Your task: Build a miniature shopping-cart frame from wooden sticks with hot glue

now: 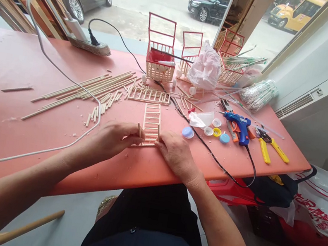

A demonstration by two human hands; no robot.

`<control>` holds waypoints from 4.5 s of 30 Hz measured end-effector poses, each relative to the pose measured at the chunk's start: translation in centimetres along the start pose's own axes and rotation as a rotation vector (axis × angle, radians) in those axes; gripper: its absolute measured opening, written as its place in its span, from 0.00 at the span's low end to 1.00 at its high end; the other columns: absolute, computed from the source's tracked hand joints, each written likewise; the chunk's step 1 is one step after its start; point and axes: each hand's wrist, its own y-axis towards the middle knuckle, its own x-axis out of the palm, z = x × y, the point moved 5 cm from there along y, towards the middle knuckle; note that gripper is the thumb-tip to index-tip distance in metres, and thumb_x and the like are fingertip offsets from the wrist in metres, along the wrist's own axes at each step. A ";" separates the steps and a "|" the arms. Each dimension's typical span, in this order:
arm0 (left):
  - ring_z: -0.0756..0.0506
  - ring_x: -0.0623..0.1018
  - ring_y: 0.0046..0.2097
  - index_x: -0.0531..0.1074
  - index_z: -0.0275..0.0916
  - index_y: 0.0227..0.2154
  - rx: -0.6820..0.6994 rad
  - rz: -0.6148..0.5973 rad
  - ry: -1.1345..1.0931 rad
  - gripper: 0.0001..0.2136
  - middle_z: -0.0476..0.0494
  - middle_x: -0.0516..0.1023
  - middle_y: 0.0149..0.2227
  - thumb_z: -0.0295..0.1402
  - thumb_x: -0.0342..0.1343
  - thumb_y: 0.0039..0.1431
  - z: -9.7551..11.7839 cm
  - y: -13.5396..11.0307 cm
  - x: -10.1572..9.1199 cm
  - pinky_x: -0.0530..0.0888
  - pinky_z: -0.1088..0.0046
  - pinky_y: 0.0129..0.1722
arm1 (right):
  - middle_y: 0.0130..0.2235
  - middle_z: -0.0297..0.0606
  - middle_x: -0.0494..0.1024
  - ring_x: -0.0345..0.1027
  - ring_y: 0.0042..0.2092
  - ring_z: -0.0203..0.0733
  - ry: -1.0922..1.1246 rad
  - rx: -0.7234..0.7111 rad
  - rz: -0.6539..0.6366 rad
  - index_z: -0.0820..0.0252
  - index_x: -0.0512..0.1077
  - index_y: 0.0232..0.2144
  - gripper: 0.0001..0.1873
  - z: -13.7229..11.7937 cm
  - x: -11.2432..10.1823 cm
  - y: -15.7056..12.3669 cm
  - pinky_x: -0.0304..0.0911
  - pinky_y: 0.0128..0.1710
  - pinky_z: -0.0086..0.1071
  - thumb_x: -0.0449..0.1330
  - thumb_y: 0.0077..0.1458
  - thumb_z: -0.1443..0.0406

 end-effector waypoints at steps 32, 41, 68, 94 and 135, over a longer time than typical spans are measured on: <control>0.46 0.78 0.31 0.73 0.39 0.28 0.012 -0.008 0.039 0.09 0.47 0.80 0.28 0.30 0.52 0.62 0.1 -0.1 -0.1 0.69 0.74 0.33 | 0.35 0.39 0.76 0.66 0.38 0.44 0.002 0.000 0.003 0.56 0.65 0.31 0.12 0.1 0.1 0.0 0.61 0.42 0.35 0.55 0.69 0.64; 0.46 0.78 0.32 0.75 0.39 0.28 -0.010 -0.008 0.020 0.08 0.47 0.81 0.29 0.30 0.52 0.62 0.1 -0.2 -0.2 0.69 0.74 0.34 | 0.36 0.40 0.77 0.68 0.39 0.44 0.015 0.008 -0.003 0.57 0.67 0.32 0.12 0.1 0.0 0.0 0.62 0.43 0.36 0.54 0.70 0.63; 0.46 0.78 0.32 0.74 0.38 0.28 -0.013 0.000 0.008 0.08 0.47 0.80 0.28 0.29 0.52 0.60 -0.1 -0.1 0.0 0.68 0.74 0.34 | 0.34 0.38 0.75 0.66 0.37 0.43 0.001 -0.014 0.010 0.56 0.65 0.31 0.11 0.2 0.1 0.0 0.60 0.41 0.34 0.56 0.69 0.65; 0.46 0.78 0.31 0.73 0.38 0.28 -0.033 -0.004 -0.009 0.08 0.46 0.80 0.28 0.31 0.53 0.61 -0.2 0.0 0.1 0.68 0.74 0.34 | 0.35 0.38 0.75 0.66 0.37 0.43 -0.008 -0.017 0.000 0.56 0.64 0.31 0.11 0.1 0.1 0.0 0.60 0.41 0.34 0.57 0.69 0.66; 0.47 0.76 0.29 0.73 0.39 0.27 -0.014 0.001 0.028 0.08 0.48 0.78 0.25 0.31 0.53 0.60 0.3 0.0 -0.3 0.67 0.75 0.31 | 0.36 0.40 0.76 0.68 0.39 0.44 -0.005 0.001 -0.016 0.56 0.65 0.31 0.11 0.1 0.1 0.2 0.62 0.43 0.36 0.55 0.69 0.64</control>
